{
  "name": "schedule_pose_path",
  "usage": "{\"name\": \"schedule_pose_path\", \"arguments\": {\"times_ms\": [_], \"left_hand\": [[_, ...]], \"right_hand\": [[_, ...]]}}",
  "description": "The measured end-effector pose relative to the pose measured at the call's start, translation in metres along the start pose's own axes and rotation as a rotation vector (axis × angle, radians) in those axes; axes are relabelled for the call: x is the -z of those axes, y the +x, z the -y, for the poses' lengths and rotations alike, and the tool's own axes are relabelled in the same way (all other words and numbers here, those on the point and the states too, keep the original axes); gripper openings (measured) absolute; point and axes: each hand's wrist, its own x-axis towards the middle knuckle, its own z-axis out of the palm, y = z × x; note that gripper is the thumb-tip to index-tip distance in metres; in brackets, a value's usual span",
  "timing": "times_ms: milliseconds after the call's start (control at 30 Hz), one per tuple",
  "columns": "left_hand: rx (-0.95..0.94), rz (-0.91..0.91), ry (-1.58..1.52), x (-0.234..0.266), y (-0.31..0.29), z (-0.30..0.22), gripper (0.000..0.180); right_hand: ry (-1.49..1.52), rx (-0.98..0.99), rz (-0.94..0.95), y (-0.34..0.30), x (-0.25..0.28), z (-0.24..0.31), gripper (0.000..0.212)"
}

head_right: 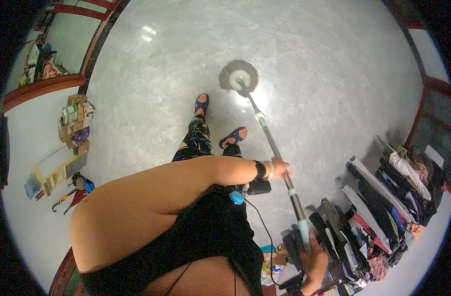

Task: The recorder mops the tile floor and then prepares to sweep using a broom and dustpan.

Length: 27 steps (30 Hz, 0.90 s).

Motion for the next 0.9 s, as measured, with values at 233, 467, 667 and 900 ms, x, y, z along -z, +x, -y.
{"name": "schedule_pose_path", "arguments": {"times_ms": [233,467,667,900], "left_hand": [[0.191,0.035,-0.242,-0.054,-0.077,-0.062,0.031],[-0.148,-0.103,-0.357,0.045,-0.078,-0.177,0.014],[-0.326,-0.223,-0.345,0.194,-0.096,-0.308,0.016],[-0.759,-0.591,1.588,0.390,-0.108,-0.394,0.018]], "right_hand": [[0.040,-0.029,-0.093,-0.015,0.022,0.011,0.072],[-0.088,0.235,0.001,0.078,0.020,0.090,0.074],[-0.177,0.305,0.039,0.160,-0.016,0.246,0.075],[-0.187,0.544,0.068,0.240,-0.108,0.359,0.081]]}}
